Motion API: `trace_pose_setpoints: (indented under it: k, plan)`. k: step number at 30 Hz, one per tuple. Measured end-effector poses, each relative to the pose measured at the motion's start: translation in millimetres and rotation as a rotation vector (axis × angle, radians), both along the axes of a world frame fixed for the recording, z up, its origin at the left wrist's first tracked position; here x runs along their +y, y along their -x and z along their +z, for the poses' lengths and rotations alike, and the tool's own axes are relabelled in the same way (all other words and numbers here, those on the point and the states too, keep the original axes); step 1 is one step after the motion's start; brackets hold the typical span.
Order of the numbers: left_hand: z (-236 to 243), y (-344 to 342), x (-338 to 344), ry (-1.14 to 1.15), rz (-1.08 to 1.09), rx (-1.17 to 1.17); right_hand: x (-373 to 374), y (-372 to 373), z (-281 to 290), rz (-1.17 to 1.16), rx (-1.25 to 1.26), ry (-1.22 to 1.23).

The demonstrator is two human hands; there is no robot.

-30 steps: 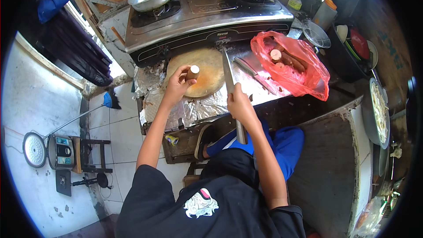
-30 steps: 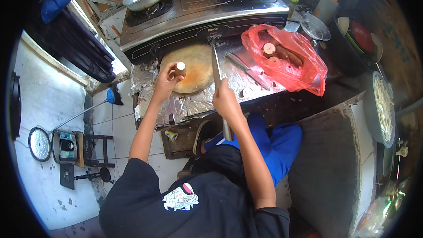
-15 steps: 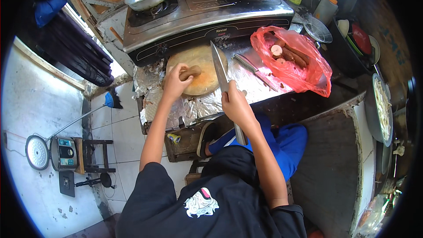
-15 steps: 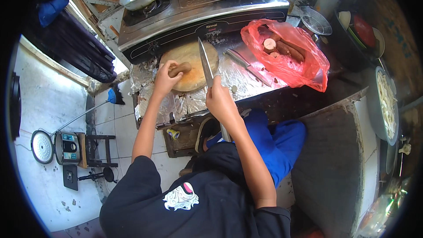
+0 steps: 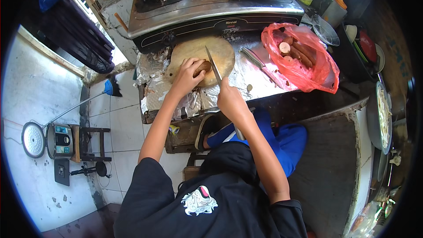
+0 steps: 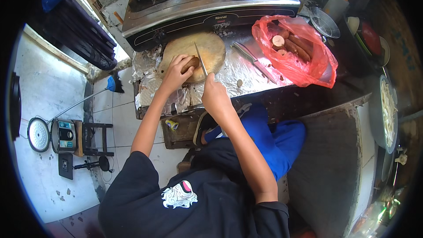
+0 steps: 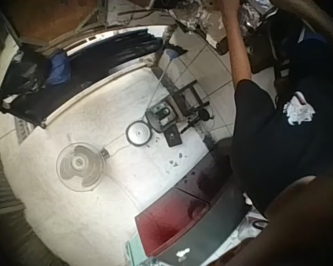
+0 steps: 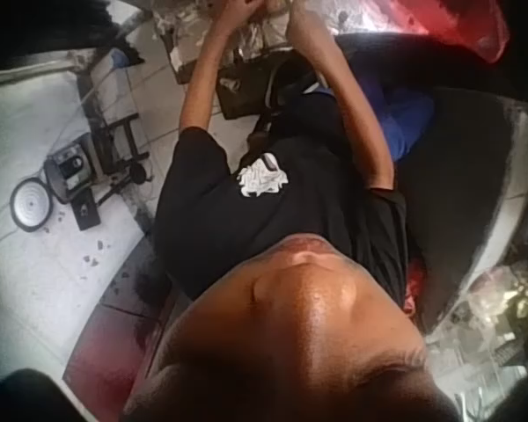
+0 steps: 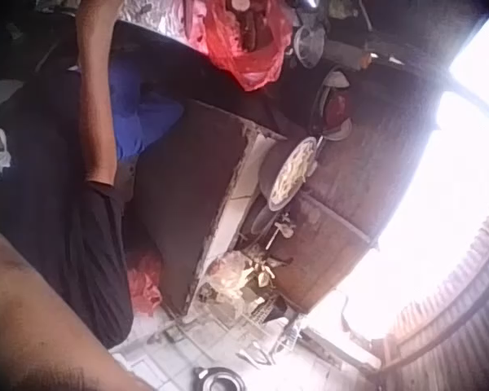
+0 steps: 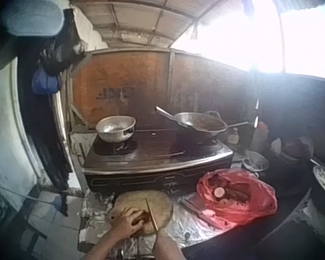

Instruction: The recorder is peeling and cutting a cassava root on a wooden cutting board.

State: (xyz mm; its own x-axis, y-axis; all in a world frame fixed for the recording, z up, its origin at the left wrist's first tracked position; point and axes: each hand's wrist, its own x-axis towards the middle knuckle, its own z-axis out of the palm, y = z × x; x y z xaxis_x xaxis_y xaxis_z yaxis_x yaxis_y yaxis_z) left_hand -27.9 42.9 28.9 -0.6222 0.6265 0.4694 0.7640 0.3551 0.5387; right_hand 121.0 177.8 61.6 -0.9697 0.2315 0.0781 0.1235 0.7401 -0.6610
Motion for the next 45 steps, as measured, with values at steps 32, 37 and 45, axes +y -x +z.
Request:
trace_pose_setpoints:
  k: [32,37,45]
  plan:
    - [-3,-7,-21,-0.182,-0.099,-0.199,14,6,1,-0.102,-0.076,0.436]
    - [10,-19,-16,-0.518,-0.213,-0.647,14,-19,30,-0.172,0.092,0.626]
    - [39,-42,-1,-0.647,-0.331,-0.824,12,-21,34,-0.165,0.503,0.678]
